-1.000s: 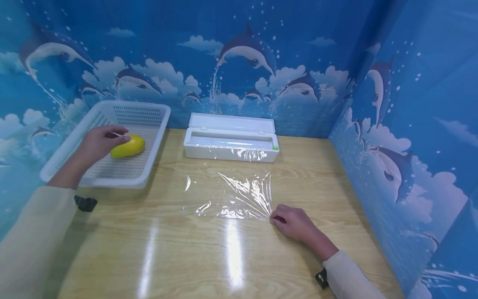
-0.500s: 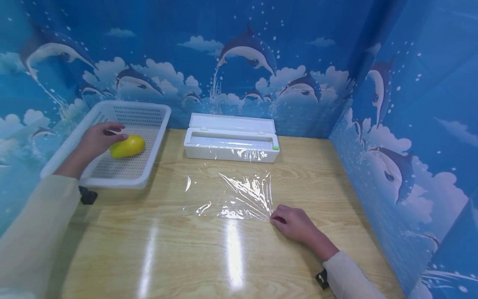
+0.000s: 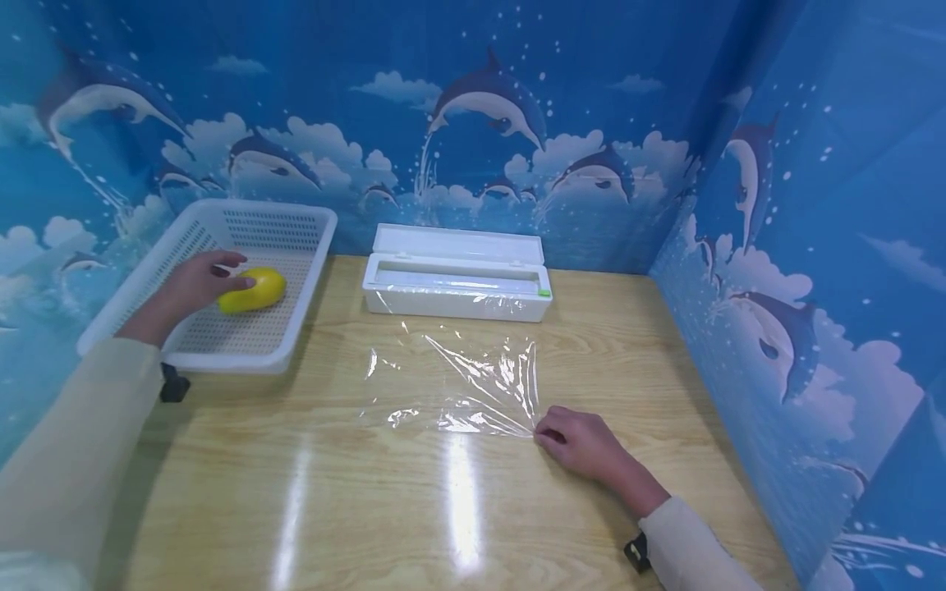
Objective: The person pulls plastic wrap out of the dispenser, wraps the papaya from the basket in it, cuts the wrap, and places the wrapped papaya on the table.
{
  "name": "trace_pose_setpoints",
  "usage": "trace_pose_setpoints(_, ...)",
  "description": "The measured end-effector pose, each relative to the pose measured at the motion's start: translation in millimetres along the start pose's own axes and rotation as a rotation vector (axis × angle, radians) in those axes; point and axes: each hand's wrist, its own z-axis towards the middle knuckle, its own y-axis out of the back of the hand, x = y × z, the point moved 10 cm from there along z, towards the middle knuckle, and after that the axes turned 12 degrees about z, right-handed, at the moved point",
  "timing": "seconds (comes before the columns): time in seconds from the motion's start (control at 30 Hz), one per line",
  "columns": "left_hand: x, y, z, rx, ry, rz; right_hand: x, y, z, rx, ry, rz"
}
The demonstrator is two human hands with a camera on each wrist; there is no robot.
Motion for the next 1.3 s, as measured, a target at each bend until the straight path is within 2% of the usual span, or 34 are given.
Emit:
trace_pose_setpoints(0.37,13.3,-6.0,10.9,0.012,-0.03,0.028,0.2,0.5,-0.4,0.007,-0.033,-0.005)
trace_pose_setpoints(0.63,13.8,-8.3,11.1,0.076,-0.041,0.03,-0.3,0.6,-1.9,0.009,-0.049,-0.006)
trace_pose_setpoints(0.83,11.4,-16.5,13.6,0.12,-0.033,0.019,-1.8,0.1,-2.7,0.004,-0.047,-0.005)
trace_pose_setpoints(1.3,12.4,-28.6,18.5,0.11,-0.045,0.047,-1.5,0.1,-3.8,0.006,-0.032,0.003)
